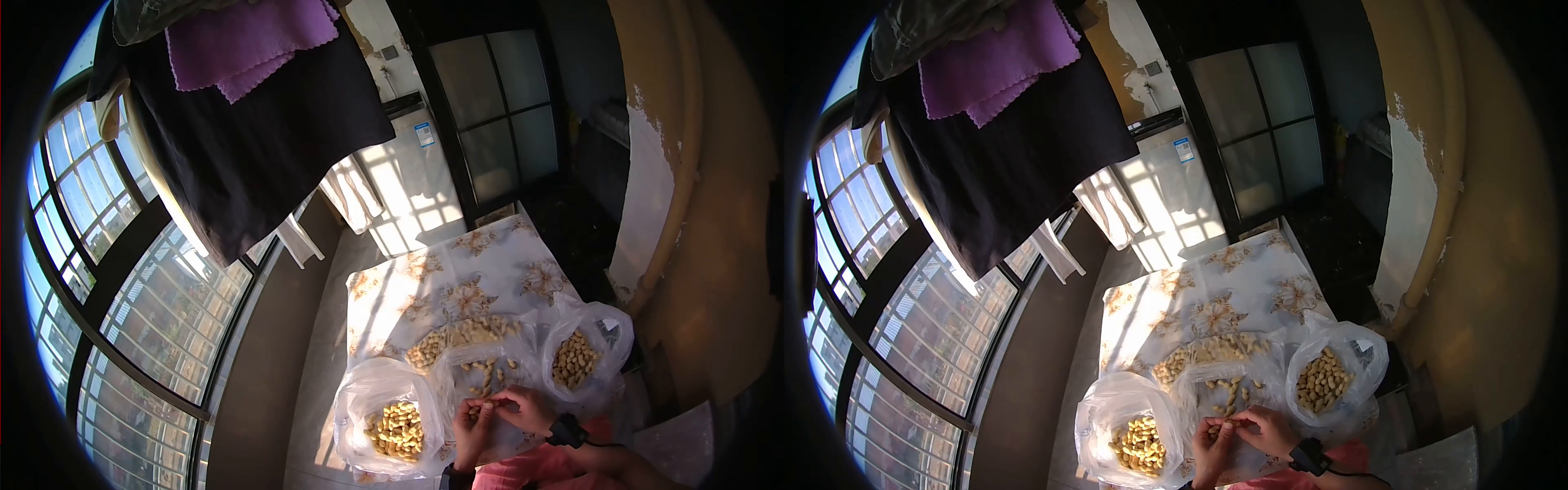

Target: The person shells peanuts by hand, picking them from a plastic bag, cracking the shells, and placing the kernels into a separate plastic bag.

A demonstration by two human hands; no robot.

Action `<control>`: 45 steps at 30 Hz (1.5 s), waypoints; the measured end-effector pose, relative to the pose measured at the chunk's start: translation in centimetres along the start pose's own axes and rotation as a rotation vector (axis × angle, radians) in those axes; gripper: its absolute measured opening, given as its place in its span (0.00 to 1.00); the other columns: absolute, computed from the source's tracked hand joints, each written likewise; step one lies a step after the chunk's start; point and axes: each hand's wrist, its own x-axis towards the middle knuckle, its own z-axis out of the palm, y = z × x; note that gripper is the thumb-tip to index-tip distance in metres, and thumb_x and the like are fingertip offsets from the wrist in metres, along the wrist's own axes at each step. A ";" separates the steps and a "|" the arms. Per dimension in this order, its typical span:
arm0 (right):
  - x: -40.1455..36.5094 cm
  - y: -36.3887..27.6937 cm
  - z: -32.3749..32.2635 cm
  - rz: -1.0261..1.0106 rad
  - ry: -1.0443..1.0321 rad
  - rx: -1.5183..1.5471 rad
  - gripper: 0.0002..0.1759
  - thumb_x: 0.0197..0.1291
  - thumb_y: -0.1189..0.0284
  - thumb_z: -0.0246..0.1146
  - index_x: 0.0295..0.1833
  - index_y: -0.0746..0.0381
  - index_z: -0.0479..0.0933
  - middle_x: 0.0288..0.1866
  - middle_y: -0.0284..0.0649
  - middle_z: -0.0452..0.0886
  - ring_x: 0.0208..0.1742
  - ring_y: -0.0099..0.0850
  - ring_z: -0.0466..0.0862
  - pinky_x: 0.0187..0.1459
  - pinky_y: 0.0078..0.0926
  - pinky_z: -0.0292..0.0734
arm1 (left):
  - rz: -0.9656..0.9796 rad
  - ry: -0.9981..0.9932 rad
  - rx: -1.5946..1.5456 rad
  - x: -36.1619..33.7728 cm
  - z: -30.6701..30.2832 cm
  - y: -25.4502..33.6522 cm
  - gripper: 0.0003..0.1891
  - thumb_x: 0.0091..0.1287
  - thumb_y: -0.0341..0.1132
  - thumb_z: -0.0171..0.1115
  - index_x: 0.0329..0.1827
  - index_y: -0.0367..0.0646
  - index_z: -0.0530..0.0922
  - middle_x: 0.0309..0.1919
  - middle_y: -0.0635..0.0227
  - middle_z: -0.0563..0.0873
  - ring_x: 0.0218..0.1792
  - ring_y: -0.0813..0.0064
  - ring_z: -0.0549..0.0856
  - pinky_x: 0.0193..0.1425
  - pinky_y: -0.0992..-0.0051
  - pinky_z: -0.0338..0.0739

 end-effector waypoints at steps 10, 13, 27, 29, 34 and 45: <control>-0.2 0.6 0.3 -0.013 0.017 -0.021 0.10 0.64 0.72 0.70 0.48 0.64 0.82 0.40 0.43 0.85 0.41 0.35 0.89 0.42 0.29 0.83 | 0.011 0.008 -0.036 0.0 0.3 0.2 0.11 0.75 0.28 0.62 0.58 0.37 0.78 0.47 0.69 0.86 0.47 0.83 0.82 0.52 0.83 0.76; -0.2 0.6 0.2 -0.015 0.012 -0.024 0.11 0.63 0.72 0.70 0.48 0.64 0.82 0.40 0.43 0.85 0.41 0.35 0.89 0.42 0.29 0.83 | -0.008 0.000 -0.011 0.0 0.1 0.1 0.10 0.76 0.29 0.62 0.56 0.37 0.79 0.47 0.68 0.87 0.47 0.82 0.83 0.53 0.81 0.77; -0.1 0.4 0.0 -0.018 -0.010 -0.025 0.12 0.63 0.71 0.71 0.50 0.63 0.82 0.41 0.43 0.86 0.42 0.36 0.89 0.43 0.31 0.83 | 0.002 0.004 0.011 -0.1 0.2 0.6 0.07 0.74 0.30 0.66 0.48 0.37 0.78 0.41 0.69 0.88 0.40 0.85 0.83 0.46 0.84 0.76; -0.1 0.5 0.0 -0.012 -0.013 -0.029 0.12 0.63 0.71 0.71 0.49 0.64 0.82 0.40 0.43 0.86 0.42 0.36 0.89 0.43 0.30 0.83 | 0.002 0.007 0.023 -0.1 0.2 0.4 0.07 0.74 0.30 0.65 0.48 0.38 0.78 0.41 0.70 0.88 0.39 0.85 0.83 0.46 0.84 0.77; -0.2 0.8 0.3 -0.010 0.012 -0.011 0.11 0.63 0.71 0.71 0.48 0.64 0.82 0.40 0.43 0.86 0.42 0.35 0.89 0.41 0.29 0.83 | 0.020 0.023 0.036 -0.1 0.0 -0.2 0.11 0.77 0.32 0.61 0.57 0.37 0.80 0.44 0.69 0.88 0.44 0.83 0.83 0.50 0.81 0.77; -0.2 0.7 0.2 -0.007 0.004 -0.017 0.11 0.63 0.71 0.70 0.49 0.64 0.81 0.39 0.42 0.85 0.41 0.36 0.89 0.41 0.30 0.83 | 0.005 0.004 0.074 -0.1 0.1 0.4 0.09 0.78 0.33 0.58 0.53 0.39 0.83 0.42 0.72 0.87 0.42 0.85 0.81 0.48 0.83 0.75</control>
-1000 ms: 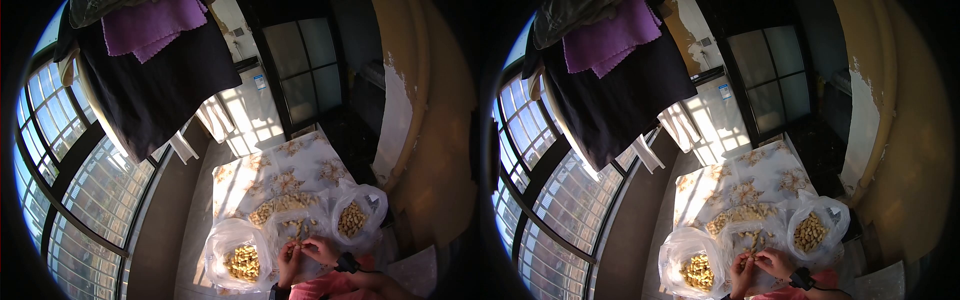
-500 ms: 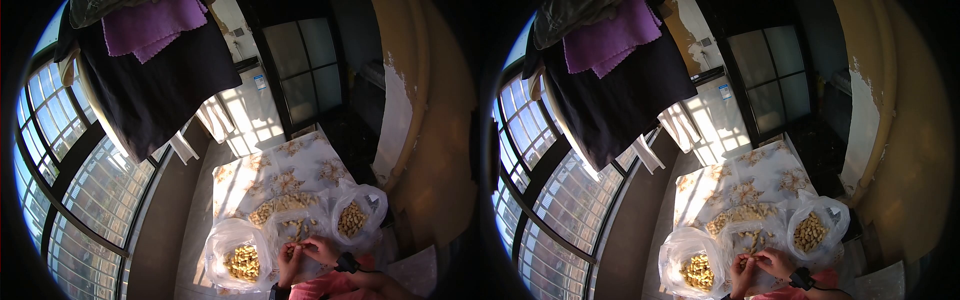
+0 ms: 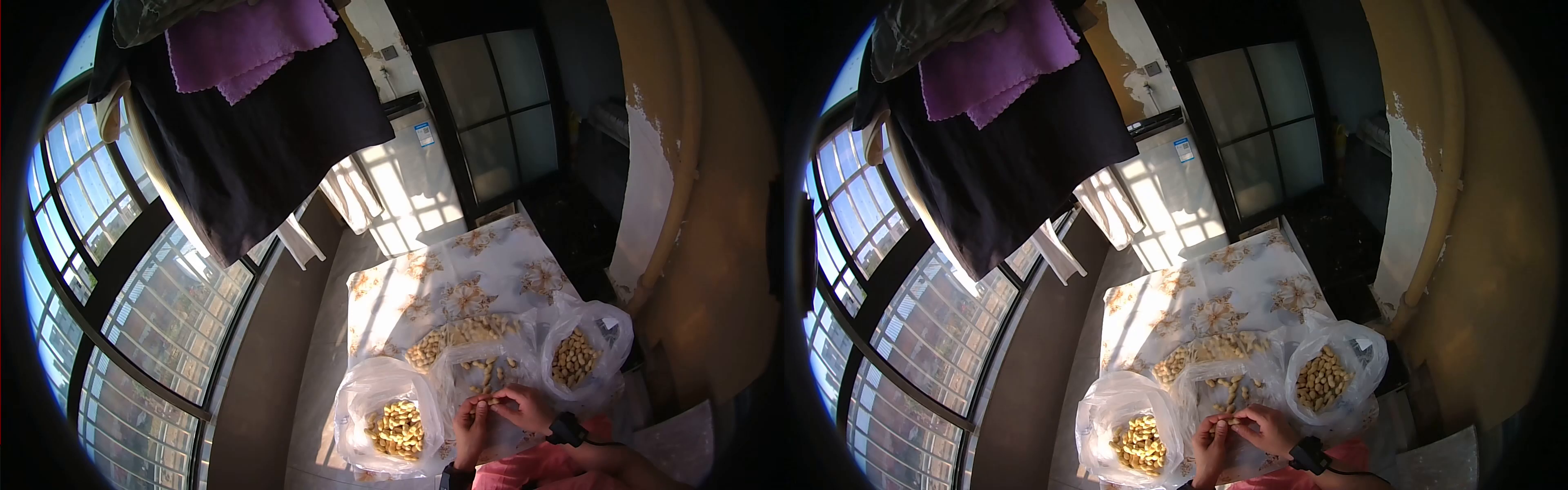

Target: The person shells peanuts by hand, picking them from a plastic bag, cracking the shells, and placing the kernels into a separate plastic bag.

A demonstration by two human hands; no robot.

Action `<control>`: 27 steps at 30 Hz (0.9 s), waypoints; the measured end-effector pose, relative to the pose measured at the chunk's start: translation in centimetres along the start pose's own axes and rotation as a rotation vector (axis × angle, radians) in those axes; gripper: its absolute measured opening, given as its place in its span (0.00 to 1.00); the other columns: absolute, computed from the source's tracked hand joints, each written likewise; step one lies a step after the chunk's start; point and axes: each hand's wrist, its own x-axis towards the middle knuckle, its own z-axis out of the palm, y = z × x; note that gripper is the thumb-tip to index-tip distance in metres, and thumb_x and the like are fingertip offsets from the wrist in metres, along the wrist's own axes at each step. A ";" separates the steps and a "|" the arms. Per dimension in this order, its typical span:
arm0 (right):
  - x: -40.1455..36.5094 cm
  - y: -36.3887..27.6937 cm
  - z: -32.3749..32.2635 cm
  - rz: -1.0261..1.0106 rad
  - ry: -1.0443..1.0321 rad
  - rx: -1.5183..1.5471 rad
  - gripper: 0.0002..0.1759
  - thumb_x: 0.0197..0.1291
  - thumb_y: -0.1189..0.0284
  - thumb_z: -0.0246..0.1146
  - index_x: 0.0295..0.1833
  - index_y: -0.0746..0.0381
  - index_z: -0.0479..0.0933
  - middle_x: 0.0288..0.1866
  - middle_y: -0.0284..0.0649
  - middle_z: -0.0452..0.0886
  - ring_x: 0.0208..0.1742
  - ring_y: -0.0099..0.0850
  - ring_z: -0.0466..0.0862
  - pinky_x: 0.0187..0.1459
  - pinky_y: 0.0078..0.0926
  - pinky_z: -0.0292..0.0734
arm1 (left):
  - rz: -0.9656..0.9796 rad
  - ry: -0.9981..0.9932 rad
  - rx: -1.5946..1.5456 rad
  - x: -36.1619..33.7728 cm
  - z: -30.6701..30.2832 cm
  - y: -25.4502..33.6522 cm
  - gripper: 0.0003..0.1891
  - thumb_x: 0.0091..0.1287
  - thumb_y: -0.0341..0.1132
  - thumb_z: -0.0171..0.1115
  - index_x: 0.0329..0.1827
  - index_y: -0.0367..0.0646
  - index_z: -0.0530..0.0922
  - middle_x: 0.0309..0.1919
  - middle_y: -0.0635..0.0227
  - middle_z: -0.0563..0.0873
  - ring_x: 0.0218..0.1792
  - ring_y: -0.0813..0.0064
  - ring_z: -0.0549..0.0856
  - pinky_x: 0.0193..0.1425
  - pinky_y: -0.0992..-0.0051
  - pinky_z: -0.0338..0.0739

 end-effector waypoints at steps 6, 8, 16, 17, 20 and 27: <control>0.0 -0.1 -0.1 -0.002 -0.005 -0.010 0.12 0.63 0.72 0.70 0.49 0.64 0.81 0.40 0.43 0.85 0.41 0.36 0.89 0.42 0.30 0.83 | 0.017 0.023 0.017 0.0 0.2 0.3 0.08 0.78 0.32 0.59 0.51 0.39 0.84 0.40 0.74 0.87 0.39 0.87 0.80 0.45 0.84 0.73; 0.0 -0.1 -0.1 0.004 -0.006 -0.001 0.12 0.63 0.72 0.70 0.49 0.64 0.81 0.40 0.43 0.85 0.41 0.36 0.89 0.42 0.30 0.83 | 0.025 0.023 0.019 0.0 0.2 0.3 0.08 0.78 0.32 0.59 0.51 0.39 0.83 0.40 0.74 0.87 0.39 0.87 0.80 0.45 0.84 0.73; 0.0 -0.2 -0.1 0.009 -0.007 0.022 0.12 0.63 0.73 0.70 0.50 0.64 0.82 0.40 0.43 0.86 0.42 0.36 0.90 0.42 0.30 0.83 | 0.005 0.023 -0.009 0.1 0.0 -0.4 0.07 0.77 0.32 0.60 0.49 0.37 0.82 0.41 0.71 0.88 0.39 0.86 0.81 0.45 0.84 0.75; 0.1 -0.2 -0.1 0.004 -0.010 0.017 0.12 0.63 0.73 0.70 0.50 0.64 0.82 0.40 0.43 0.86 0.42 0.36 0.90 0.43 0.30 0.83 | 0.005 0.023 -0.009 0.1 0.0 -0.5 0.07 0.77 0.32 0.60 0.49 0.37 0.82 0.41 0.71 0.88 0.39 0.86 0.81 0.45 0.84 0.75; 0.2 -0.3 -0.1 -0.012 -0.005 0.023 0.12 0.63 0.72 0.71 0.49 0.63 0.83 0.40 0.43 0.87 0.41 0.36 0.90 0.42 0.30 0.83 | 0.014 0.018 -0.029 0.1 0.0 -0.5 0.06 0.77 0.32 0.62 0.48 0.38 0.81 0.40 0.71 0.88 0.37 0.87 0.81 0.43 0.85 0.74; 0.2 -0.2 0.0 -0.021 0.004 0.011 0.11 0.62 0.71 0.72 0.49 0.63 0.83 0.39 0.43 0.87 0.41 0.36 0.89 0.42 0.30 0.83 | 0.028 0.002 -0.041 0.1 0.0 -0.4 0.06 0.76 0.32 0.63 0.46 0.38 0.80 0.39 0.71 0.89 0.36 0.87 0.81 0.42 0.85 0.74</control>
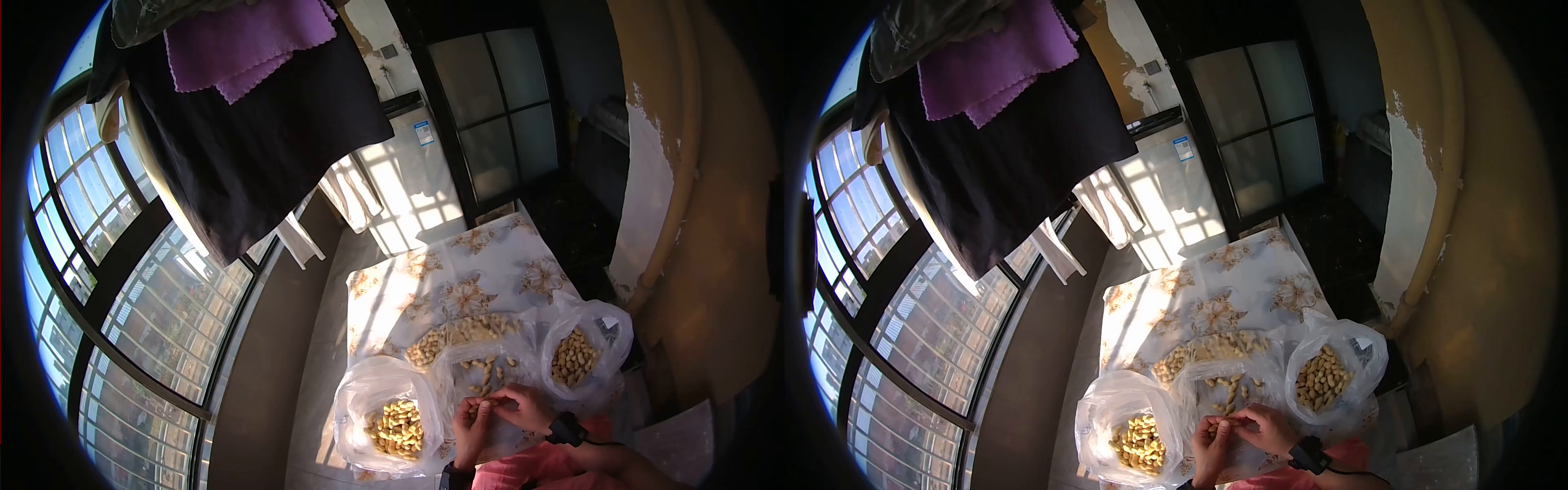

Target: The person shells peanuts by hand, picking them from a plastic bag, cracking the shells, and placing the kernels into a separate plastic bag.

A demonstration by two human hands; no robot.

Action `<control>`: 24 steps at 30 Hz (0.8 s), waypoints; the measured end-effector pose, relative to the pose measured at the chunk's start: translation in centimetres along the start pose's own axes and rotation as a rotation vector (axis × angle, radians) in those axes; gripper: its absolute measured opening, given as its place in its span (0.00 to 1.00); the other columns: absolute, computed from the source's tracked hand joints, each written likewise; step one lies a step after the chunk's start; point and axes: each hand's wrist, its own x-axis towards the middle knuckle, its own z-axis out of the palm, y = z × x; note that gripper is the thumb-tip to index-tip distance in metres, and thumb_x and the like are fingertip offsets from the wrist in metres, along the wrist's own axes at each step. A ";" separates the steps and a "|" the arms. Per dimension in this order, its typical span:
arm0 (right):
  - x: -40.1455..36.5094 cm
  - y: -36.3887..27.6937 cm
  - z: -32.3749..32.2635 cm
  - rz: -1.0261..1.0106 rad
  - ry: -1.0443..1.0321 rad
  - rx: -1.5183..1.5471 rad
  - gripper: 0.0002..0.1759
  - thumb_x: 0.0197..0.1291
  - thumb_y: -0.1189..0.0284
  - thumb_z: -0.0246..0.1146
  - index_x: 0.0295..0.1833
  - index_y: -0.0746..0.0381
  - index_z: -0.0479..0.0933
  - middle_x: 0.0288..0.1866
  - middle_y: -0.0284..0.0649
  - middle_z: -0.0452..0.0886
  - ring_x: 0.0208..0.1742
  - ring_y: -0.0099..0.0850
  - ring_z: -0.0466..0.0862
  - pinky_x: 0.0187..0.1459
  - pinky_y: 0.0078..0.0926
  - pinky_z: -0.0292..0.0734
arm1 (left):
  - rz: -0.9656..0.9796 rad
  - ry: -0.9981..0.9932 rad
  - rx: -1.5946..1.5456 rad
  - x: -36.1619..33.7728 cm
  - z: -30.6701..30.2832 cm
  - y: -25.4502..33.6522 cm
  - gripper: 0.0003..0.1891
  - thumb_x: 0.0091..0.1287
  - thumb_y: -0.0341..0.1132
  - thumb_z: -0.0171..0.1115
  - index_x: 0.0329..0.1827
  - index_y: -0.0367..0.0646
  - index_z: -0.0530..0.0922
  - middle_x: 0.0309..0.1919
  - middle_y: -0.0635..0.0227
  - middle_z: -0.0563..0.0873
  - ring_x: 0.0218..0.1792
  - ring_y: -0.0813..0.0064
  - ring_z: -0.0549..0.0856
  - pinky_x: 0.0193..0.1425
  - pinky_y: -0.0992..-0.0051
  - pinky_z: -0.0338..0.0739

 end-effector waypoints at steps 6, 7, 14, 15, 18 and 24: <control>0.0 -0.2 -0.1 0.003 -0.001 -0.008 0.11 0.62 0.72 0.71 0.49 0.63 0.83 0.39 0.43 0.86 0.41 0.36 0.89 0.42 0.30 0.83 | -0.004 0.003 0.014 0.1 -0.3 -0.6 0.07 0.76 0.34 0.63 0.46 0.38 0.80 0.40 0.69 0.89 0.39 0.85 0.82 0.46 0.83 0.76; 0.0 -0.3 -0.1 0.005 -0.001 -0.015 0.11 0.62 0.72 0.71 0.48 0.63 0.83 0.39 0.43 0.86 0.41 0.36 0.89 0.42 0.30 0.83 | 0.011 0.002 0.027 0.1 -0.2 -0.6 0.07 0.77 0.34 0.61 0.46 0.38 0.80 0.40 0.70 0.89 0.37 0.86 0.81 0.43 0.84 0.74; 0.0 -0.3 -0.2 -0.008 -0.005 -0.036 0.11 0.61 0.73 0.71 0.48 0.64 0.82 0.40 0.43 0.86 0.41 0.36 0.89 0.43 0.30 0.83 | -0.015 0.039 0.065 -0.1 -0.1 -0.3 0.11 0.79 0.36 0.58 0.54 0.38 0.81 0.42 0.74 0.87 0.39 0.88 0.79 0.44 0.85 0.73; 0.0 -0.2 -0.1 -0.009 -0.005 -0.036 0.11 0.61 0.73 0.71 0.48 0.64 0.82 0.40 0.43 0.86 0.41 0.36 0.89 0.43 0.30 0.83 | -0.001 0.035 0.070 0.0 -0.1 -0.2 0.12 0.80 0.36 0.57 0.55 0.38 0.81 0.42 0.75 0.86 0.39 0.88 0.78 0.44 0.85 0.73; -0.1 -0.1 -0.1 -0.007 -0.003 -0.046 0.11 0.62 0.73 0.71 0.48 0.64 0.82 0.41 0.43 0.86 0.41 0.36 0.89 0.43 0.30 0.83 | 0.003 0.027 0.059 -0.1 0.2 0.2 0.13 0.80 0.36 0.57 0.57 0.38 0.82 0.41 0.76 0.85 0.39 0.88 0.77 0.45 0.86 0.72; -0.1 -0.1 -0.1 0.010 -0.008 -0.036 0.11 0.62 0.73 0.71 0.48 0.64 0.82 0.41 0.43 0.86 0.42 0.36 0.90 0.43 0.30 0.83 | -0.012 0.019 0.070 -0.1 0.2 0.6 0.13 0.80 0.36 0.57 0.58 0.38 0.83 0.41 0.76 0.85 0.39 0.87 0.78 0.45 0.85 0.72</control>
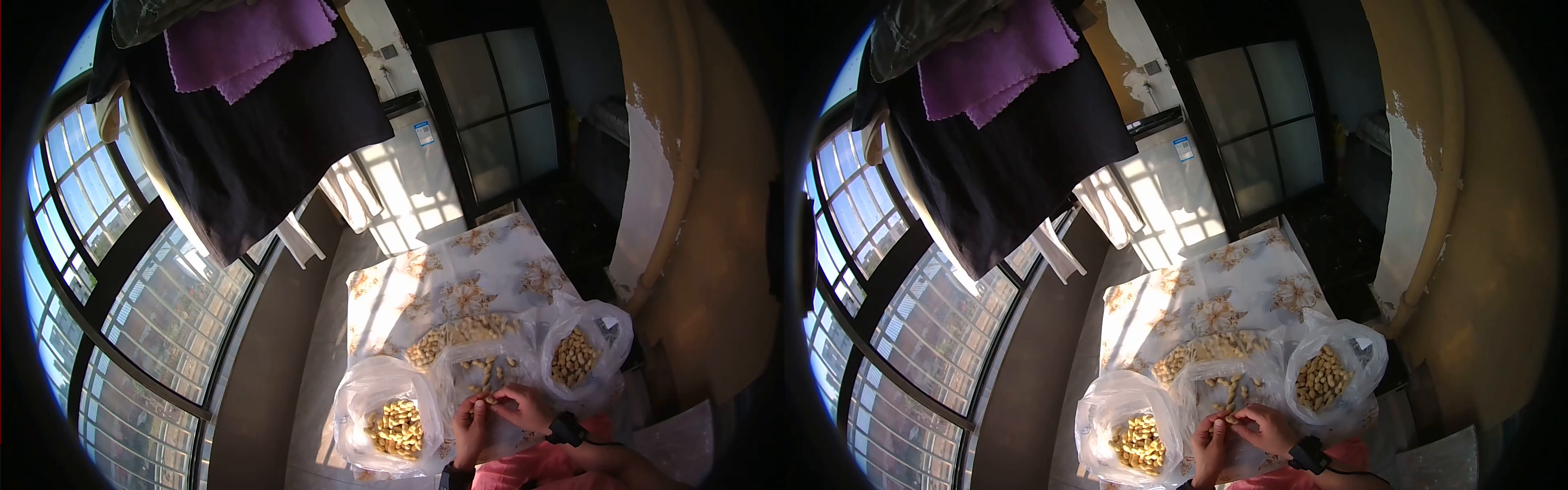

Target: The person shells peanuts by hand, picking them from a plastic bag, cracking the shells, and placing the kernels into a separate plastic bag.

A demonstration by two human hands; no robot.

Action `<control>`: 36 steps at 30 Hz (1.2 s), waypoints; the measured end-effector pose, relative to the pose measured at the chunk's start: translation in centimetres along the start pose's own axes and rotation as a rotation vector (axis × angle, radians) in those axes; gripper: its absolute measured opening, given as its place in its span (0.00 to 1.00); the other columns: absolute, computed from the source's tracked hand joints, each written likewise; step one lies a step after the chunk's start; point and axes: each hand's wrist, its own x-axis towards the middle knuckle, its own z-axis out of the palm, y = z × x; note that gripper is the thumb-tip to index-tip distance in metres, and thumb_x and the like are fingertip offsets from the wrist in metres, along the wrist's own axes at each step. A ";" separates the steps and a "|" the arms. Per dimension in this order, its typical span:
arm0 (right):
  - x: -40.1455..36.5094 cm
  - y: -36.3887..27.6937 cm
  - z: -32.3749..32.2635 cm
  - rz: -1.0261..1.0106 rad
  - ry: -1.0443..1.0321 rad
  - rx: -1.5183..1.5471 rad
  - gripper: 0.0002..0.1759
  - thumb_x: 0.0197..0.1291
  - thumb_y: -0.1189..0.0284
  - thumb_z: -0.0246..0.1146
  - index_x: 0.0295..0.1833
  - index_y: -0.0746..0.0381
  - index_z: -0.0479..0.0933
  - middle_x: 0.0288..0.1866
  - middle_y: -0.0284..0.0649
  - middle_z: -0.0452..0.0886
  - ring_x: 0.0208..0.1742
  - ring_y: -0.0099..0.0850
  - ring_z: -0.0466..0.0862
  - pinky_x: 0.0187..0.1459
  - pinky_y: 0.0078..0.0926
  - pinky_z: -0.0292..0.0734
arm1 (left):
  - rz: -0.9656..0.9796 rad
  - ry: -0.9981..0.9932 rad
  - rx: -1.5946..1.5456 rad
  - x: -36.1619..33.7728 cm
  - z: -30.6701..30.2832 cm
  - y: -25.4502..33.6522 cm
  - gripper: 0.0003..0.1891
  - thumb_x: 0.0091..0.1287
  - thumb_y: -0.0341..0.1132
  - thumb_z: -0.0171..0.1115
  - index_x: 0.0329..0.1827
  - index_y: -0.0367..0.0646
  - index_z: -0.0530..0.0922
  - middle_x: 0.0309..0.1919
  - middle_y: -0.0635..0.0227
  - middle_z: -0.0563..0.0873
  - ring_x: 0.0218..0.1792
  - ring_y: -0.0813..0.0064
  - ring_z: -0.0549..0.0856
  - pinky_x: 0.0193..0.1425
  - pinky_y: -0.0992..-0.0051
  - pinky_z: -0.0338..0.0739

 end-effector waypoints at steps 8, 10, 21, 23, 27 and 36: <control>0.0 0.3 0.1 0.002 0.001 0.024 0.11 0.62 0.73 0.71 0.48 0.65 0.81 0.41 0.43 0.86 0.42 0.35 0.90 0.43 0.30 0.83 | 0.012 -0.006 -0.009 0.1 -0.3 -0.7 0.12 0.78 0.34 0.59 0.57 0.38 0.83 0.42 0.73 0.87 0.42 0.85 0.81 0.49 0.83 0.75; 0.0 0.2 0.1 -0.003 0.004 0.019 0.11 0.62 0.73 0.71 0.48 0.65 0.81 0.41 0.43 0.86 0.42 0.36 0.90 0.43 0.30 0.83 | -0.026 -0.018 0.000 0.1 -0.5 -0.9 0.12 0.78 0.32 0.59 0.57 0.37 0.83 0.47 0.68 0.88 0.47 0.81 0.83 0.54 0.80 0.76; 0.1 0.4 0.3 -0.001 0.016 0.022 0.10 0.63 0.74 0.70 0.47 0.65 0.80 0.41 0.44 0.85 0.40 0.36 0.88 0.42 0.30 0.82 | -0.027 -0.029 -0.056 0.2 -0.2 -0.1 0.09 0.78 0.30 0.59 0.54 0.36 0.82 0.47 0.69 0.87 0.47 0.82 0.83 0.54 0.81 0.76; 0.2 0.2 0.2 0.014 0.015 0.052 0.12 0.62 0.75 0.70 0.48 0.66 0.80 0.41 0.43 0.85 0.41 0.35 0.89 0.42 0.28 0.81 | -0.061 -0.034 -0.085 0.2 -0.2 0.0 0.09 0.78 0.30 0.59 0.55 0.36 0.82 0.46 0.70 0.87 0.46 0.83 0.82 0.53 0.81 0.76; 0.2 0.5 0.1 0.005 -0.009 0.044 0.11 0.62 0.75 0.70 0.48 0.66 0.80 0.41 0.44 0.85 0.41 0.34 0.89 0.42 0.28 0.81 | -0.066 -0.037 -0.112 0.2 -0.2 -0.2 0.09 0.78 0.29 0.59 0.55 0.36 0.82 0.46 0.70 0.87 0.46 0.83 0.82 0.53 0.82 0.76; 0.2 0.8 0.4 0.033 -0.008 0.053 0.11 0.61 0.77 0.70 0.49 0.66 0.80 0.41 0.43 0.85 0.41 0.34 0.88 0.43 0.28 0.82 | -0.070 -0.012 -0.060 0.2 -0.2 -0.1 0.10 0.78 0.30 0.58 0.57 0.36 0.81 0.47 0.69 0.87 0.47 0.82 0.82 0.54 0.81 0.75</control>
